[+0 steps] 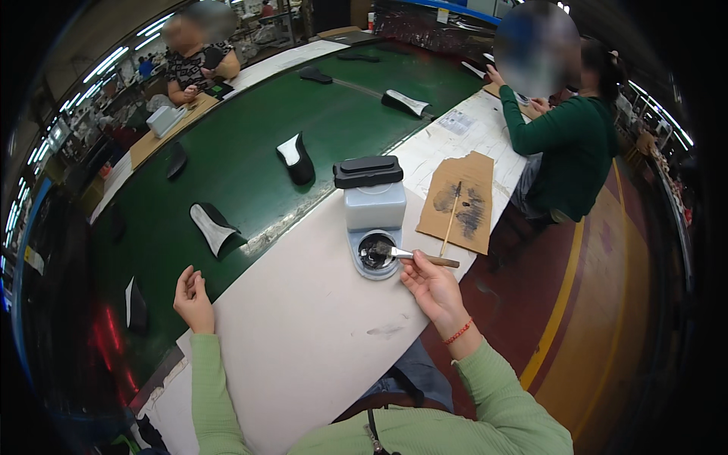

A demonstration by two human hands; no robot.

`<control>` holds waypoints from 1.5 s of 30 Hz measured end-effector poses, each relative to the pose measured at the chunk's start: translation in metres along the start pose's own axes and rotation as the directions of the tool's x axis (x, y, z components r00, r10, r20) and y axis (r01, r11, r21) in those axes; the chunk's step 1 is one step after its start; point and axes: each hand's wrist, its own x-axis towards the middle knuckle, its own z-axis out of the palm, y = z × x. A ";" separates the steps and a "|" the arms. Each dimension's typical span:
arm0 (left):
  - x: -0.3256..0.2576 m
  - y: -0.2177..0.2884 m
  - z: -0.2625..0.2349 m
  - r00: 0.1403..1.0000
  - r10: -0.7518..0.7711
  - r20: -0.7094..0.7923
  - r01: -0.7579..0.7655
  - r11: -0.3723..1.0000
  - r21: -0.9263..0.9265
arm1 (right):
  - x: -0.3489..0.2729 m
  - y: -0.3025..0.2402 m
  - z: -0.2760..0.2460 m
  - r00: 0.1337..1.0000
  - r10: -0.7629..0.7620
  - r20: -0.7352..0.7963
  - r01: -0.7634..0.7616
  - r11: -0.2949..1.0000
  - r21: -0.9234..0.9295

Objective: The person paints the edges of black shoe parts with a brush, repeatedly dipping the brush into a container and applying paint to multiple pieces on a green workbench.

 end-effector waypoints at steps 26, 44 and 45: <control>-0.011 0.007 -0.007 0.998 -0.035 -0.042 0.033 0.998 -0.050 | -0.026 -0.007 -0.009 0.949 0.311 0.050 -0.314 0.947 0.073; -0.251 0.122 -0.252 0.642 0.129 -0.756 0.307 0.860 0.408 | -0.008 0.120 -0.216 0.776 0.623 0.100 0.201 -0.094 -0.975; -0.273 0.124 -0.254 0.550 0.101 -0.829 0.326 0.888 0.325 | -0.001 0.124 -0.215 0.770 0.637 0.007 0.163 -0.186 -0.969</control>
